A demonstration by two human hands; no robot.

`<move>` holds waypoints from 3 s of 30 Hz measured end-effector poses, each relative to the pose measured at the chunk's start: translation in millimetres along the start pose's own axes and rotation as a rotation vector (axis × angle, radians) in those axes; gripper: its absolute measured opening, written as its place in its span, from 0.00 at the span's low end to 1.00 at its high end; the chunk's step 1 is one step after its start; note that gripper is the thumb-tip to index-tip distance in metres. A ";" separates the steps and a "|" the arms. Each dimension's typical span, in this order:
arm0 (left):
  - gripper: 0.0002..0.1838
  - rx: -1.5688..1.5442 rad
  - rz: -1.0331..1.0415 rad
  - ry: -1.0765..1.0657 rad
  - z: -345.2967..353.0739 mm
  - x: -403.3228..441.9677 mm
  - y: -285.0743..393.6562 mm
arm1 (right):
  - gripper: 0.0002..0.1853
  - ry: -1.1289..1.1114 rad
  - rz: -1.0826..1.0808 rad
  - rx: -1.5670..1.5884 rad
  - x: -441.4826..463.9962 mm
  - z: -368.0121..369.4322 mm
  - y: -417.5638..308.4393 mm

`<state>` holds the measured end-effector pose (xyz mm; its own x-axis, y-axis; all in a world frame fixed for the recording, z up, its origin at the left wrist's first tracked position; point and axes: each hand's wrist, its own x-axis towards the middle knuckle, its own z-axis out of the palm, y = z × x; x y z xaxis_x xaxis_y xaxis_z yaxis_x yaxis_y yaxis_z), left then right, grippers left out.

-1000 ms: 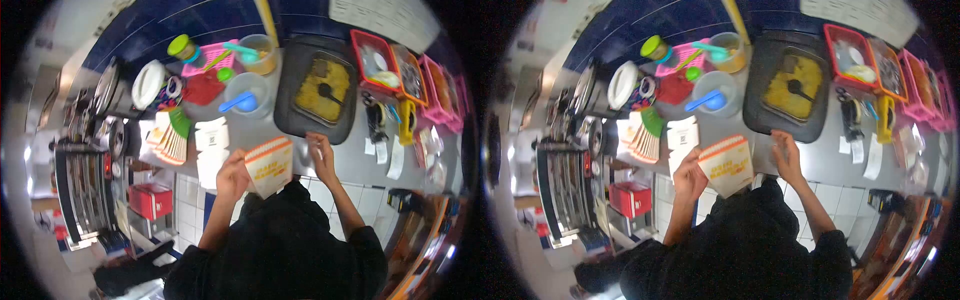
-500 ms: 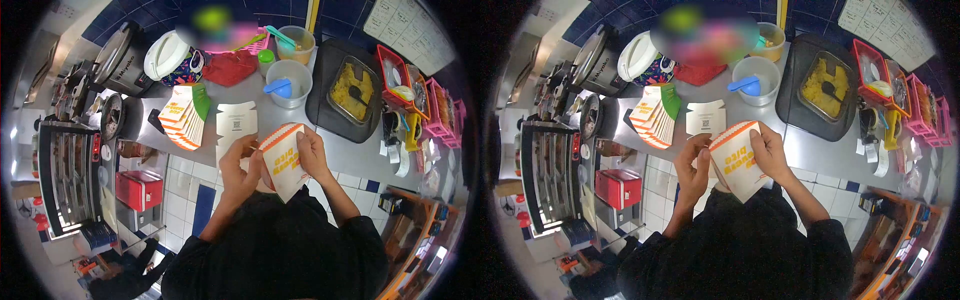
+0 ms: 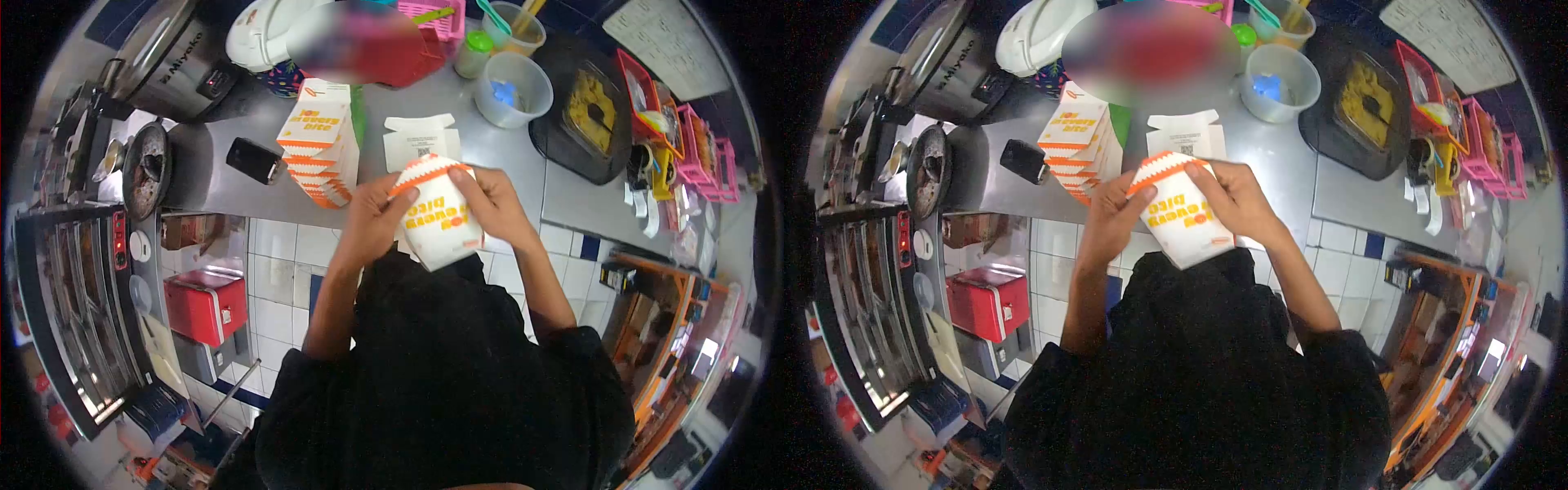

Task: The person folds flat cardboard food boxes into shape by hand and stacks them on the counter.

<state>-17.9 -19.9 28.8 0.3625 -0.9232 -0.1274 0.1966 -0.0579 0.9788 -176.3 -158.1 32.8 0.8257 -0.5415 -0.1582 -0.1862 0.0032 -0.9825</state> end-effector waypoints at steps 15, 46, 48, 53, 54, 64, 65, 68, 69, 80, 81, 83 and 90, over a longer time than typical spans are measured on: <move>0.11 -0.057 0.424 0.078 -53.0 -17.1 13.5 | 0.73 0.136 -0.507 0.084 15.3 -4.9 54.1; 0.23 -0.240 0.173 0.710 -132.8 75.7 -24.7 | 0.54 -0.406 0.098 -0.778 370.2 68.5 38.1; 0.22 -0.220 0.161 0.729 -128.8 49.2 -28.6 | 0.51 -0.447 0.054 -0.895 355.7 89.5 42.9; 0.20 0.092 -0.193 0.670 -122.5 -5.1 -29.0 | 0.52 -0.252 -0.130 -1.062 282.3 129.1 52.5; 0.18 0.362 -0.358 0.596 -127.8 -13.3 -20.9 | 0.50 -0.199 -0.190 -1.073 272.9 131.6 61.6; 0.41 1.366 -0.043 0.410 -113.5 34.2 -103.9 | 0.43 0.035 -0.608 -1.146 226.1 139.8 109.9; 0.43 1.424 -0.042 0.378 -111.8 34.9 -117.3 | 0.42 0.000 -0.656 -1.133 225.4 129.7 112.2; 0.45 1.502 0.012 0.364 -117.6 36.0 -155.6 | 0.35 0.234 -0.597 -0.744 200.3 92.7 127.8; 0.46 1.511 0.028 0.363 -118.2 32.2 -163.3 | 0.32 0.319 -0.467 -0.719 197.6 89.6 133.3; 0.44 1.658 0.253 0.316 -150.3 45.5 -164.4 | 0.29 0.399 0.075 -0.712 224.2 48.8 195.8; 0.44 1.654 0.268 0.307 -150.7 44.7 -157.5 | 0.30 0.399 0.055 -0.684 221.8 44.8 192.8; 0.43 1.642 0.251 0.283 -153.4 41.9 -146.4 | 0.21 0.339 0.059 -0.517 214.2 36.4 186.2; 0.33 1.693 0.129 0.293 -140.2 38.1 -114.7 | 0.10 0.487 0.003 -0.500 222.2 42.4 209.8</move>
<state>101.1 4.8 -110.8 0.4763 -0.8704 0.1247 -0.8786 -0.4768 0.0277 -9.3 -242.1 -212.6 0.5142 -0.8575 0.0161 -0.5072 -0.3192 -0.8006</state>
